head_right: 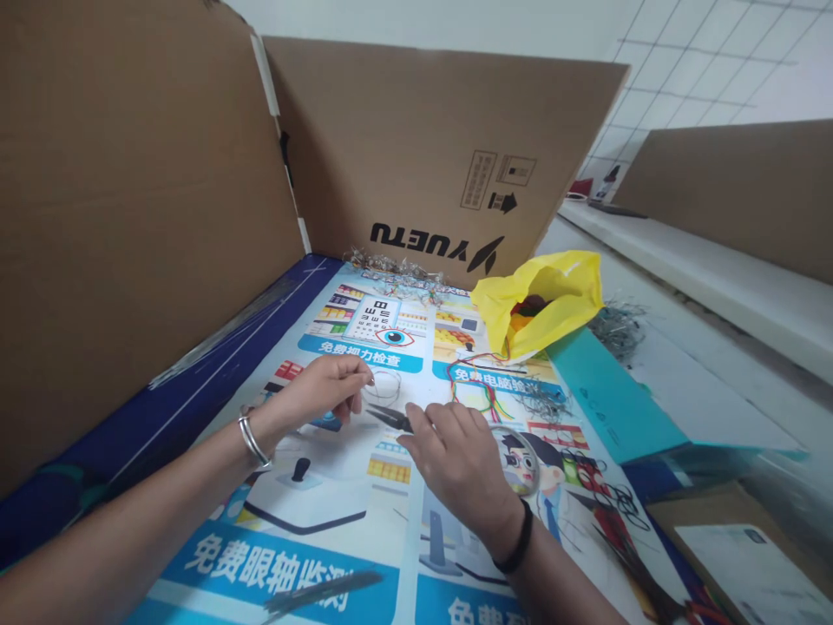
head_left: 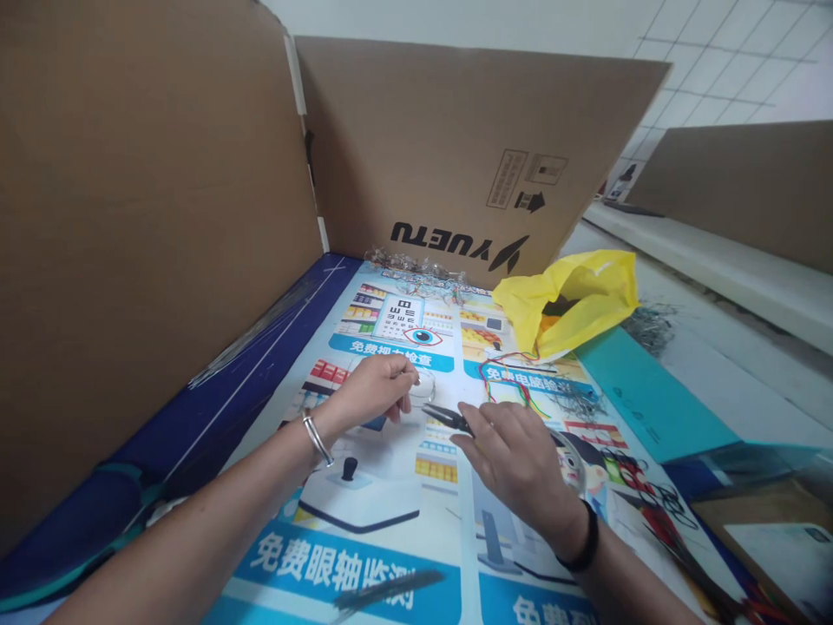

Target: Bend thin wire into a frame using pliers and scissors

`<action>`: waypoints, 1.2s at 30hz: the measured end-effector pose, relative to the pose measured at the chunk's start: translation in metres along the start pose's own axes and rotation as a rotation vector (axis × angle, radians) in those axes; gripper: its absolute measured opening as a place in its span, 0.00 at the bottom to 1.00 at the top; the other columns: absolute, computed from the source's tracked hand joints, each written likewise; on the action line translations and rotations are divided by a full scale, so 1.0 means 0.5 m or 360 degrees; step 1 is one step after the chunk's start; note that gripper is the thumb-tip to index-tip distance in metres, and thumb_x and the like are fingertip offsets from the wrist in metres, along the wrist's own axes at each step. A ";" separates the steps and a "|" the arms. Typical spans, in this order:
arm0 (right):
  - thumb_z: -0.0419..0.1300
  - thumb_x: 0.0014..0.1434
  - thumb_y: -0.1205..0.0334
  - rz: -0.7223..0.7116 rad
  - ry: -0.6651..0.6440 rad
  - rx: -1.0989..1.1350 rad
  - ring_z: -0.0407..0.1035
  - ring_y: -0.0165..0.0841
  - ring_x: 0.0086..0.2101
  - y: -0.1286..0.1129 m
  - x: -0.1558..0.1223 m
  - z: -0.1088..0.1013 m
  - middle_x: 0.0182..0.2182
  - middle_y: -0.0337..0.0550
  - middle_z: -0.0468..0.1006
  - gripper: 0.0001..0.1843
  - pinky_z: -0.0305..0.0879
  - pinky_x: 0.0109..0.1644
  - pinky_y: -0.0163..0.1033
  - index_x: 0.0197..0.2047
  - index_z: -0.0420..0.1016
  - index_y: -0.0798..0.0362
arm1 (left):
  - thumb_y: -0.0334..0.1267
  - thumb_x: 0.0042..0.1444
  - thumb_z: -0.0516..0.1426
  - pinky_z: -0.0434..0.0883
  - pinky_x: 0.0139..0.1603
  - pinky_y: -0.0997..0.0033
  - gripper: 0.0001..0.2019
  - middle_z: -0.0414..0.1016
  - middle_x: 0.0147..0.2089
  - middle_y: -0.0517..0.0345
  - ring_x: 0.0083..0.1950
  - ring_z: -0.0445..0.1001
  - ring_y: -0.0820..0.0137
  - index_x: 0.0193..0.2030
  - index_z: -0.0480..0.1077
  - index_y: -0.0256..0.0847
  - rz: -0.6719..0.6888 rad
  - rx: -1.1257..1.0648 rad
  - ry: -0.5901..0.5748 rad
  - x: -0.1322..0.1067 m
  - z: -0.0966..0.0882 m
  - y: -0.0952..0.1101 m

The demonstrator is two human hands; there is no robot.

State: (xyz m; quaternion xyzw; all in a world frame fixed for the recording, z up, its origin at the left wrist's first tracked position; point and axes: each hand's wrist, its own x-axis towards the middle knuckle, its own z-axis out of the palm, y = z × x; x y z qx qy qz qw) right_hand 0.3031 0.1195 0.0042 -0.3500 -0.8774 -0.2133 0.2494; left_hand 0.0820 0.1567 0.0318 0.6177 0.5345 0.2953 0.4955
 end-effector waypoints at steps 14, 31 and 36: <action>0.58 0.57 0.66 -0.0289 -0.0058 -0.0295 0.64 0.37 0.37 -0.014 -0.004 -0.017 0.37 0.46 0.74 0.19 0.55 0.38 0.44 0.52 0.66 0.56 | 0.35 0.51 0.49 0.59 0.14 0.81 0.06 0.66 0.19 0.66 0.13 0.63 0.79 0.29 0.66 0.38 -0.0017 -0.0099 -0.0153 -0.007 0.021 0.006; 0.54 0.59 0.69 -0.0310 -0.0095 -0.0238 0.65 0.36 0.37 -0.010 -0.008 -0.013 0.39 0.47 0.73 0.18 0.56 0.37 0.43 0.53 0.65 0.54 | 0.35 0.50 0.49 0.58 0.13 0.81 0.06 0.64 0.18 0.66 0.13 0.61 0.80 0.27 0.65 0.39 -0.0066 -0.0085 -0.0182 -0.006 0.025 0.004; 0.55 0.58 0.69 -0.0343 -0.0090 -0.0244 0.64 0.37 0.37 -0.010 -0.007 -0.013 0.38 0.48 0.73 0.18 0.56 0.38 0.44 0.53 0.66 0.57 | 0.35 0.51 0.50 0.57 0.13 0.81 0.06 0.64 0.18 0.66 0.13 0.62 0.80 0.27 0.65 0.38 -0.0064 -0.0082 -0.0181 -0.006 0.025 0.002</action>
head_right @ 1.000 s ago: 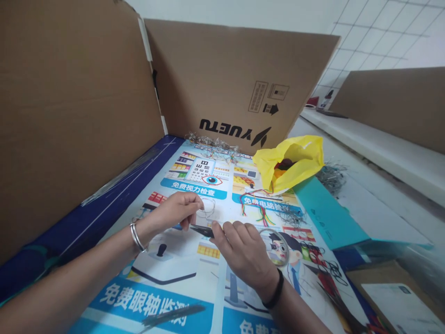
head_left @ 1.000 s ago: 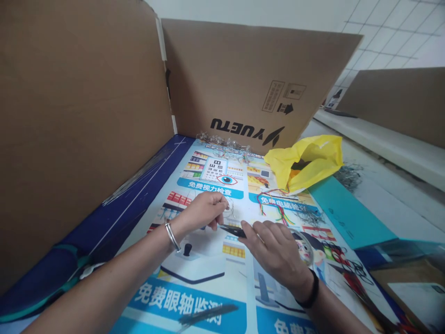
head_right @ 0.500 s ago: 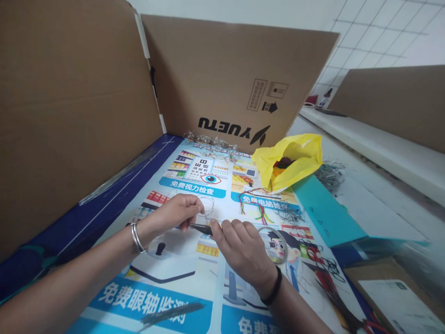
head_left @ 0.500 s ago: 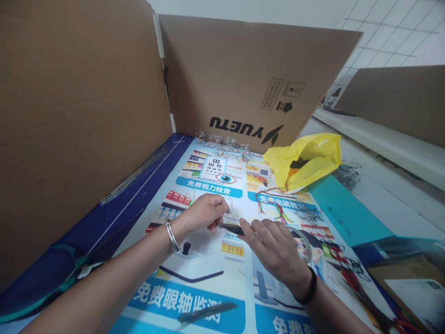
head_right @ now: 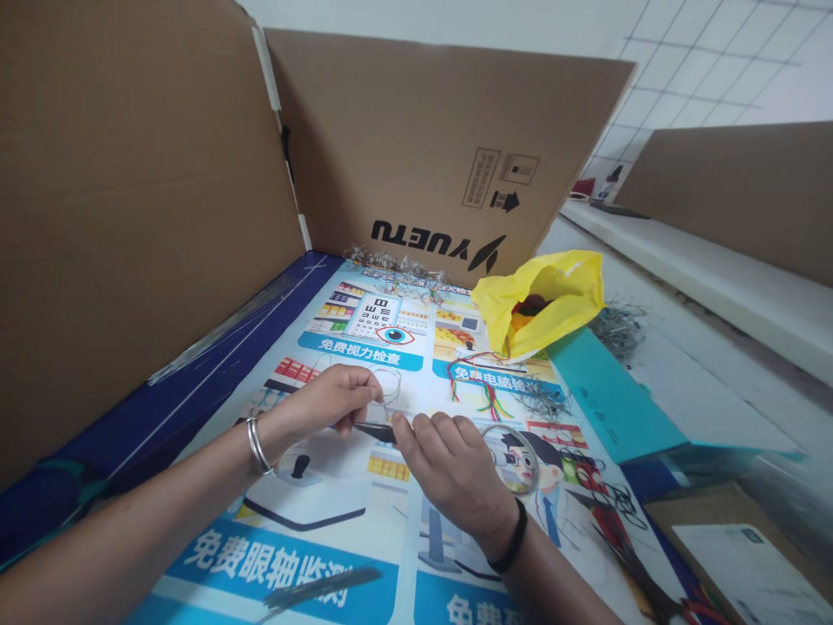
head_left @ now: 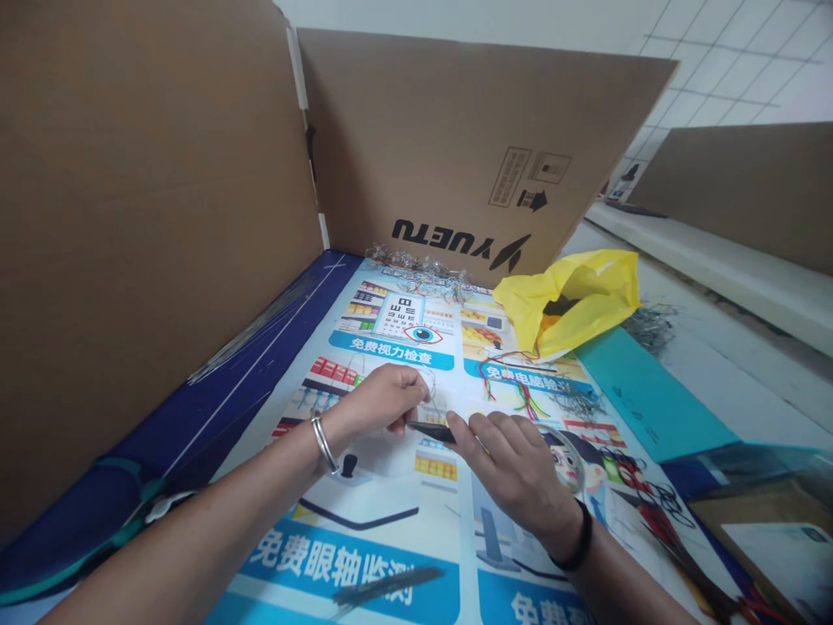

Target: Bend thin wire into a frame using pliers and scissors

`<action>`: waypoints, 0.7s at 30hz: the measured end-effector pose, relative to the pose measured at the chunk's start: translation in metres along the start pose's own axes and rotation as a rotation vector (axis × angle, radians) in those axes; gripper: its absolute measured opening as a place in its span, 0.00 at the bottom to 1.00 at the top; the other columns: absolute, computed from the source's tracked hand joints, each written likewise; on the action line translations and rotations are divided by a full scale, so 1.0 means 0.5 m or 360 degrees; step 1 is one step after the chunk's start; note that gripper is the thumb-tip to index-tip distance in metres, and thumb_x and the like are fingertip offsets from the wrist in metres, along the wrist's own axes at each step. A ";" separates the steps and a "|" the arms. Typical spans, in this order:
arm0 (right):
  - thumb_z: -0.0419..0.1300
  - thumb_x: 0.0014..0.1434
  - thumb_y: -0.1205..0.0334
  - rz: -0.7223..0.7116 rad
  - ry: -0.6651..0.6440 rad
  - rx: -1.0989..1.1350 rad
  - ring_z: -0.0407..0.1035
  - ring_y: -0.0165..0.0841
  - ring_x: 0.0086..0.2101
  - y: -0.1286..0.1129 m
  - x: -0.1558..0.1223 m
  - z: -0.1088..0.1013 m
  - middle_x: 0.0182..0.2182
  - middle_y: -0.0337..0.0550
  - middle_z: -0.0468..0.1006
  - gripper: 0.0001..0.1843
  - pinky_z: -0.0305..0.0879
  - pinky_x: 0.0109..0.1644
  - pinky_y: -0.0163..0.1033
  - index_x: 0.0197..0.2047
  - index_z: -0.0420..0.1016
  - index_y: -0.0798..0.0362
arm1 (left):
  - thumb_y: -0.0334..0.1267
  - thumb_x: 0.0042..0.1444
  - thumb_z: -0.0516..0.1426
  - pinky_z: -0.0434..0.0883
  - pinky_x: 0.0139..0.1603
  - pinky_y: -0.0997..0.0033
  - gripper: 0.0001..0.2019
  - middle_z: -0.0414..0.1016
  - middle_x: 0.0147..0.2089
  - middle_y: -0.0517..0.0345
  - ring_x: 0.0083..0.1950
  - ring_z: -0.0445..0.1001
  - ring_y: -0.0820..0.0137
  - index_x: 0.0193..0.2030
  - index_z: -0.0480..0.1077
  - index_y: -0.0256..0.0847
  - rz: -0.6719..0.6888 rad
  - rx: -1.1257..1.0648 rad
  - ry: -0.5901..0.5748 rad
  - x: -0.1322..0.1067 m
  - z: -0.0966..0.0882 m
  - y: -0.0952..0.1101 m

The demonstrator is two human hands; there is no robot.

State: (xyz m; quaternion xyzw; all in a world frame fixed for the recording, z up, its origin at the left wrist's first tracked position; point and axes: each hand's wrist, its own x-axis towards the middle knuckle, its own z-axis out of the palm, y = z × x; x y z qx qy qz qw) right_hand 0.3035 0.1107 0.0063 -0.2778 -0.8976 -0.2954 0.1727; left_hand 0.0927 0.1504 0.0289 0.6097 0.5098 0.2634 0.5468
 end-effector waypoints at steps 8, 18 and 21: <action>0.54 0.58 0.70 0.0010 0.0010 0.0025 0.65 0.36 0.37 0.000 0.000 0.000 0.38 0.47 0.73 0.18 0.56 0.37 0.43 0.52 0.66 0.56 | 0.35 0.50 0.49 0.58 0.13 0.81 0.06 0.64 0.18 0.66 0.13 0.62 0.80 0.27 0.65 0.38 -0.0012 0.0025 -0.0015 0.000 -0.001 0.000; 0.54 0.59 0.70 -0.0013 0.0008 -0.0005 0.64 0.37 0.37 0.000 0.000 0.000 0.38 0.47 0.73 0.17 0.56 0.37 0.44 0.52 0.65 0.57 | 0.34 0.50 0.49 0.57 0.13 0.81 0.06 0.64 0.17 0.66 0.12 0.61 0.80 0.27 0.65 0.39 -0.0008 0.0050 -0.0015 0.000 0.000 0.001; 0.53 0.59 0.70 -0.0013 0.0001 0.0002 0.64 0.37 0.37 0.000 0.001 -0.002 0.38 0.48 0.73 0.17 0.56 0.38 0.44 0.52 0.65 0.57 | 0.34 0.50 0.48 0.57 0.13 0.81 0.06 0.64 0.17 0.66 0.13 0.61 0.80 0.27 0.65 0.38 -0.0003 0.0062 -0.0028 0.001 0.000 0.000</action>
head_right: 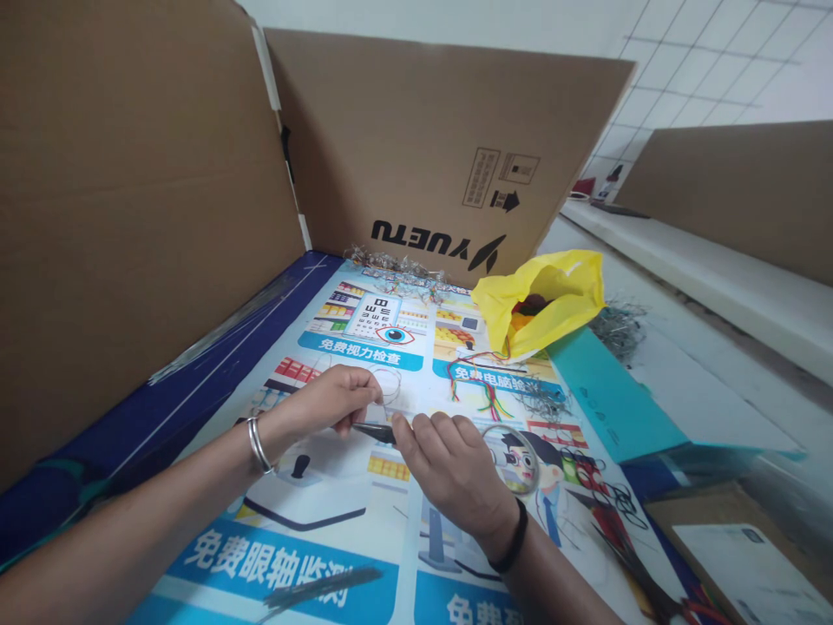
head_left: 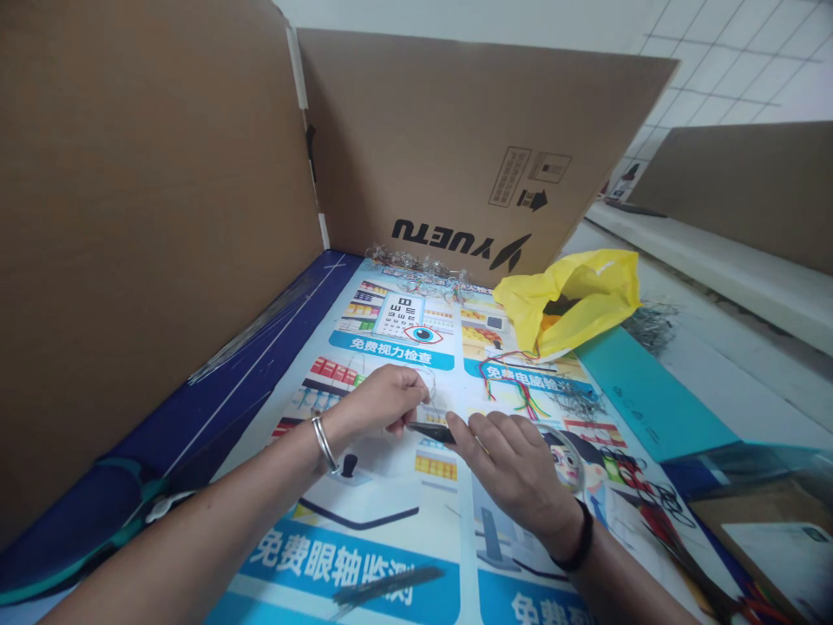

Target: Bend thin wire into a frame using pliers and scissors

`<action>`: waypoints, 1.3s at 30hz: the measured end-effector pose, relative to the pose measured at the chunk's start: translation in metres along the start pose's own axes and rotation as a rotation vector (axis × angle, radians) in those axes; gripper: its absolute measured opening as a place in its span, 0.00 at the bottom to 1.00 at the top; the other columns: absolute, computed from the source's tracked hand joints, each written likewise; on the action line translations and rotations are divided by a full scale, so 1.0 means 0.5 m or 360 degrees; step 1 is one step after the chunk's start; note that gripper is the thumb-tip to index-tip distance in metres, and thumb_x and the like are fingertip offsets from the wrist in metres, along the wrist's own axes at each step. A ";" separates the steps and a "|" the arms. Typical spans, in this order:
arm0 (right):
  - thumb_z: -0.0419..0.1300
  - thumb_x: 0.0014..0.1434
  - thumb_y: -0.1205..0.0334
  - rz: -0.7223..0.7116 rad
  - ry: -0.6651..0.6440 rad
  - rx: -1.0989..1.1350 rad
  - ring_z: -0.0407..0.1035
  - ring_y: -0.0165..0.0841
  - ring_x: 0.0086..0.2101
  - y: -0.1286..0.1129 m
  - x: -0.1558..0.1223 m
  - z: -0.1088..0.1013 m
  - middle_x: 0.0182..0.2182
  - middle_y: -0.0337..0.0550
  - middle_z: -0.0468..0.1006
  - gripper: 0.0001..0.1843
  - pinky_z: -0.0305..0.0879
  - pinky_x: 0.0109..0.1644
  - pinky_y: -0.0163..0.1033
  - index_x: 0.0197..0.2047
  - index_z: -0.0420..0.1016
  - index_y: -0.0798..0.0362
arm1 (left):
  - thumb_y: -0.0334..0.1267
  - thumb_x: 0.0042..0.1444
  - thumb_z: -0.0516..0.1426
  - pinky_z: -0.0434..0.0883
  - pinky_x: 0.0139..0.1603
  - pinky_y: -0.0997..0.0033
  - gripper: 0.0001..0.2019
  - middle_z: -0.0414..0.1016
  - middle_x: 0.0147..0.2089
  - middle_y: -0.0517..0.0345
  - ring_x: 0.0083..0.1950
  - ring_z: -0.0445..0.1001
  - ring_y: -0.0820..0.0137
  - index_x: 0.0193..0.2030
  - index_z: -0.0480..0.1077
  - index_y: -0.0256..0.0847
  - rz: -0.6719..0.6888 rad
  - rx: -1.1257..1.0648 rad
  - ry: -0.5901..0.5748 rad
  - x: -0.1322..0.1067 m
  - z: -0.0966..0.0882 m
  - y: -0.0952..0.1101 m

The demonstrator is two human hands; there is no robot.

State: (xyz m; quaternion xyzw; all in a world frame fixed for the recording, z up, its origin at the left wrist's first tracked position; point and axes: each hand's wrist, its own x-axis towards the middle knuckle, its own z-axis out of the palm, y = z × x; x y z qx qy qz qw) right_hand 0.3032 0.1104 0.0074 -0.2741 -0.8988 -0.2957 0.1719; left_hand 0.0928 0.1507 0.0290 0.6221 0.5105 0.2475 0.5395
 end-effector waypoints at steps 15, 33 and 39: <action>0.56 0.57 0.69 0.0006 0.0025 0.0004 0.63 0.37 0.36 -0.001 -0.002 0.009 0.38 0.48 0.73 0.18 0.55 0.37 0.43 0.52 0.66 0.58 | 0.32 0.48 0.47 0.56 0.13 0.80 0.06 0.62 0.16 0.67 0.12 0.59 0.79 0.26 0.64 0.38 -0.0058 0.0065 -0.0009 0.000 0.002 0.006; 0.56 0.58 0.68 -0.0003 -0.0001 0.0026 0.64 0.37 0.35 0.000 -0.001 0.005 0.38 0.47 0.73 0.17 0.55 0.36 0.44 0.52 0.66 0.58 | 0.33 0.49 0.48 0.56 0.13 0.80 0.07 0.62 0.16 0.67 0.12 0.59 0.79 0.27 0.66 0.38 -0.0020 0.0098 -0.0033 0.006 0.001 -0.007; 0.55 0.59 0.64 0.0043 -0.0015 0.0041 0.63 0.35 0.32 -0.003 0.005 0.001 0.34 0.46 0.73 0.16 0.55 0.34 0.42 0.50 0.67 0.57 | 0.33 0.50 0.48 0.58 0.14 0.80 0.07 0.63 0.16 0.67 0.14 0.60 0.78 0.28 0.66 0.38 0.0014 0.0104 0.0005 0.008 0.003 -0.011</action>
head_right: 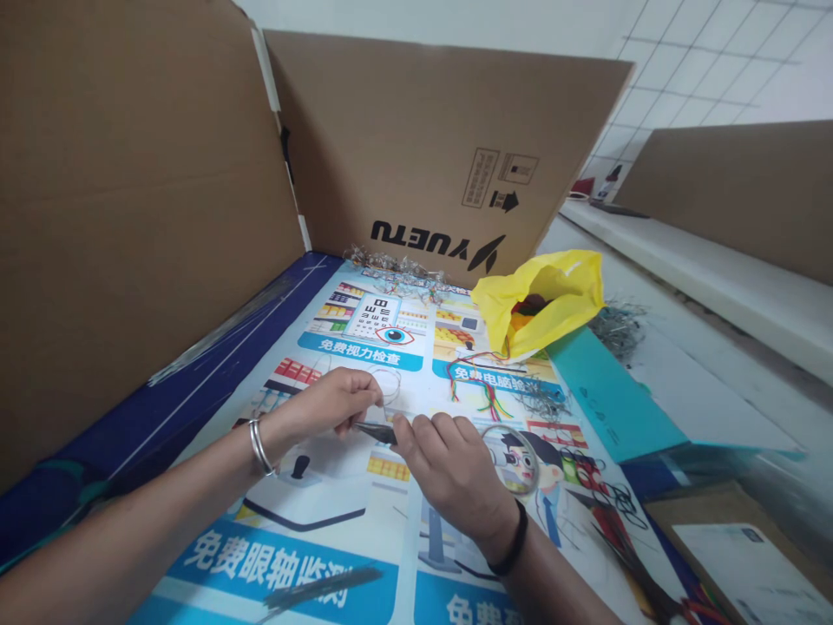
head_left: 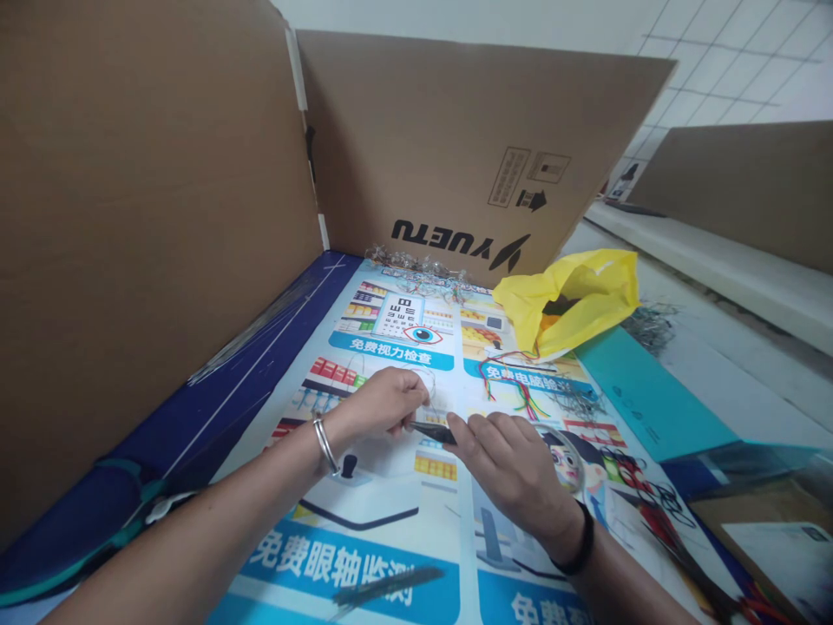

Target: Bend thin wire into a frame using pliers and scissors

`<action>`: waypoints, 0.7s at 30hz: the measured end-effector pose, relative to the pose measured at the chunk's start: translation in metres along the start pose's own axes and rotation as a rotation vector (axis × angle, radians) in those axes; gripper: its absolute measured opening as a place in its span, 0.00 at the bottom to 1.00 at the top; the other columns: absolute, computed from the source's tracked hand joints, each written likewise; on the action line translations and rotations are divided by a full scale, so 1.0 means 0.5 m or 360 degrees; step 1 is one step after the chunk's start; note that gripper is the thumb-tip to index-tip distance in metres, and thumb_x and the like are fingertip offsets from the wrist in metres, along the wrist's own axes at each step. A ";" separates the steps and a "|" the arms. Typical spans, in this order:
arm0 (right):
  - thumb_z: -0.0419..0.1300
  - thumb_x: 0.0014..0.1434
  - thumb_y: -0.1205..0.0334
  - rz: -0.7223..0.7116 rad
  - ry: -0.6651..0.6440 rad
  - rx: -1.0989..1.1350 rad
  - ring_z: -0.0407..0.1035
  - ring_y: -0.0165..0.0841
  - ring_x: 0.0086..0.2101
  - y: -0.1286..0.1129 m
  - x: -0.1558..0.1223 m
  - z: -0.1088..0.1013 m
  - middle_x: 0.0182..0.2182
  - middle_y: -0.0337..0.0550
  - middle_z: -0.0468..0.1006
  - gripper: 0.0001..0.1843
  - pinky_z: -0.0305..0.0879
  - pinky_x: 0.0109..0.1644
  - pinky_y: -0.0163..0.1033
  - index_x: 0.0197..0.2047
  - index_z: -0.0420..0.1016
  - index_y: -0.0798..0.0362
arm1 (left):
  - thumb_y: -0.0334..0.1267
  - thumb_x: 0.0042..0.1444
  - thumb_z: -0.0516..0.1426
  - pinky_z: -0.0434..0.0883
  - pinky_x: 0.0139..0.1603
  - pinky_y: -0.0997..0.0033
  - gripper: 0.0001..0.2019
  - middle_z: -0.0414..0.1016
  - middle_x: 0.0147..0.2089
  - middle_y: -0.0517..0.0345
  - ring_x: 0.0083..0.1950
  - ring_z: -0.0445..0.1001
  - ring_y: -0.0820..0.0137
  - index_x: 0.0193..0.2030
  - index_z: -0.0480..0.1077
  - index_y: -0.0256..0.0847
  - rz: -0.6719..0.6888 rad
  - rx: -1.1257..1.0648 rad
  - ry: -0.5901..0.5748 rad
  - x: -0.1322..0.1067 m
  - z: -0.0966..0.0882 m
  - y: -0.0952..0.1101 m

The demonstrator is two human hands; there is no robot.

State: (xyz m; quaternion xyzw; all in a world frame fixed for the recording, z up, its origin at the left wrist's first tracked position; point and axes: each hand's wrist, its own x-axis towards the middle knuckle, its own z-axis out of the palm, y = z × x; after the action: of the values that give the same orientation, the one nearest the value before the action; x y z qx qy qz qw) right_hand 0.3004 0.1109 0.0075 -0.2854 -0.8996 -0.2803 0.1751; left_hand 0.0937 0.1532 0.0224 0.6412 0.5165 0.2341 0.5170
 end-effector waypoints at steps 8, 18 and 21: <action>0.55 0.60 0.59 0.0074 -0.0054 0.0077 0.62 0.35 0.31 -0.008 0.000 0.004 0.32 0.45 0.72 0.17 0.56 0.32 0.42 0.50 0.66 0.58 | 0.41 0.56 0.47 0.59 0.16 0.80 0.10 0.65 0.20 0.65 0.16 0.62 0.79 0.31 0.65 0.39 0.0159 0.0066 0.0049 -0.008 -0.003 0.008; 0.54 0.60 0.57 0.0164 -0.0002 0.0226 0.66 0.34 0.31 -0.020 -0.002 0.009 0.31 0.46 0.73 0.16 0.61 0.32 0.39 0.47 0.68 0.59 | 0.40 0.58 0.47 0.60 0.21 0.80 0.10 0.66 0.22 0.65 0.18 0.63 0.80 0.32 0.66 0.40 0.0315 0.0199 0.0027 -0.018 -0.008 0.015; 0.54 0.60 0.57 0.0215 -0.0001 0.0291 0.68 0.33 0.31 -0.022 0.001 0.007 0.30 0.46 0.74 0.15 0.62 0.31 0.39 0.45 0.69 0.59 | 0.39 0.58 0.47 0.60 0.22 0.80 0.10 0.66 0.22 0.65 0.18 0.62 0.80 0.32 0.66 0.40 0.0351 0.0236 0.0024 -0.019 -0.009 0.016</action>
State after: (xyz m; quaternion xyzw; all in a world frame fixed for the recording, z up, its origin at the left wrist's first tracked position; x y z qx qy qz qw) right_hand 0.2928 0.1060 0.0005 -0.3284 -0.9002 -0.1844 0.2186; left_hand 0.0898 0.1470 0.0334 0.7287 0.4627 0.2556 0.4354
